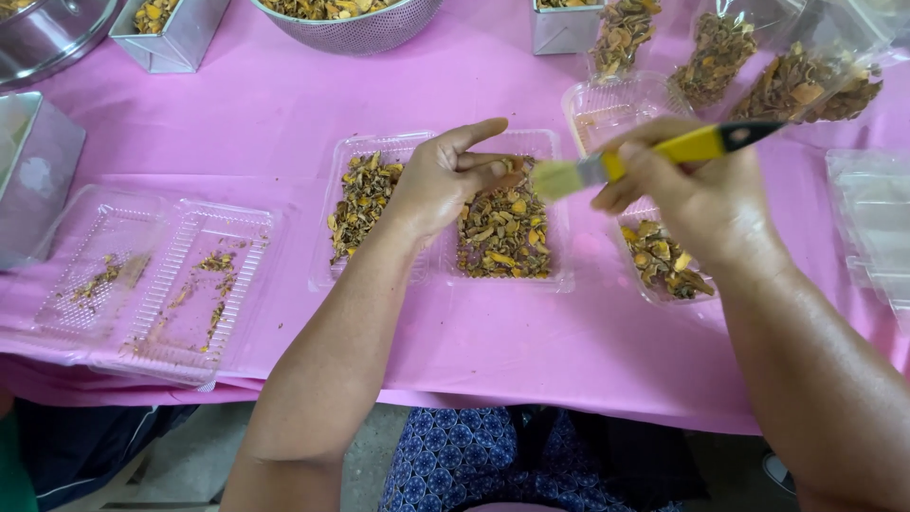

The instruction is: Sorting and distributing dried tea ingredients into small plastic containers using a brush and hands.

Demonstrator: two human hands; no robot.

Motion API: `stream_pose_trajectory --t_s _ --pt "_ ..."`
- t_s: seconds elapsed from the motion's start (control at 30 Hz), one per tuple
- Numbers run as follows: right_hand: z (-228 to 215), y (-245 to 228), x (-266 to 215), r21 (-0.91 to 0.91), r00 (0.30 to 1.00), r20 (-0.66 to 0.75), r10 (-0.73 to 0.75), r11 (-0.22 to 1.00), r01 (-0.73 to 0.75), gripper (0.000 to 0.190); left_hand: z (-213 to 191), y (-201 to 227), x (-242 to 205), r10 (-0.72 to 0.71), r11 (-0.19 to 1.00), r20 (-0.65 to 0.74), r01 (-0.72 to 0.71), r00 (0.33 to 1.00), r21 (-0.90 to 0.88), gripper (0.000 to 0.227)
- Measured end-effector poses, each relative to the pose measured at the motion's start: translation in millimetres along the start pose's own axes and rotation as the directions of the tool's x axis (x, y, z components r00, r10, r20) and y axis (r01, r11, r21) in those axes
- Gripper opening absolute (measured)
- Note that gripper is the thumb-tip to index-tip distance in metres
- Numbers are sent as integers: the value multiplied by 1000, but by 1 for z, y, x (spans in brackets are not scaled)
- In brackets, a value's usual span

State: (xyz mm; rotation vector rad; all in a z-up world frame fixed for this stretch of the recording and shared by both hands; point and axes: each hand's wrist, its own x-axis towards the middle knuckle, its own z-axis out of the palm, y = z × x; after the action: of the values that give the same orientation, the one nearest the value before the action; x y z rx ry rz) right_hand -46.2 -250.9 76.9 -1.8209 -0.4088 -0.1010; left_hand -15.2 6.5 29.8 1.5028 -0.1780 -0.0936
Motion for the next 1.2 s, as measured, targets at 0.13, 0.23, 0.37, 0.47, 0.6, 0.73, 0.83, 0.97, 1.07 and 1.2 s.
stream_pose_trajectory --t_s 0.13,0.23,0.37,0.47,0.6,0.73,0.83,0.97,1.07,1.2 --pt "-29 26 16 27 952 -160 -263 962 270 16 19 13 -10 -125 947 -142 161 982 278 44" --pt "-48 43 39 149 883 -359 -302 916 374 9 48 10 0 188 889 38 -187 981 417 29" --pt "-55 56 58 217 853 -500 -150 932 291 15 115 18 5 288 688 249 -381 925 617 11" --pt "-54 54 54 204 867 -471 -165 936 289 11 156 -5 25 293 538 450 -534 844 652 9" --pt "-49 42 46 171 888 -394 -239 930 326 13 175 -33 48 123 43 652 -660 748 750 10" --pt "-52 49 48 113 879 -424 -219 950 292 18 139 33 9 0 299 540 -515 842 803 13" --pt "-52 51 49 125 880 -416 -230 944 305 19 97 67 -14 -232 425 164 -51 959 904 28" --pt "-48 52 49 76 887 -406 -222 959 274 16 48 43 -11 -262 292 164 -84 951 953 30" --pt "-44 54 45 57 890 -361 -278 946 318 16 48 33 -15 -349 241 108 -22 931 970 45" --pt "-42 57 42 25 899 -300 -319 939 342 15 41 -3 -1 -319 173 145 -93 937 981 12"
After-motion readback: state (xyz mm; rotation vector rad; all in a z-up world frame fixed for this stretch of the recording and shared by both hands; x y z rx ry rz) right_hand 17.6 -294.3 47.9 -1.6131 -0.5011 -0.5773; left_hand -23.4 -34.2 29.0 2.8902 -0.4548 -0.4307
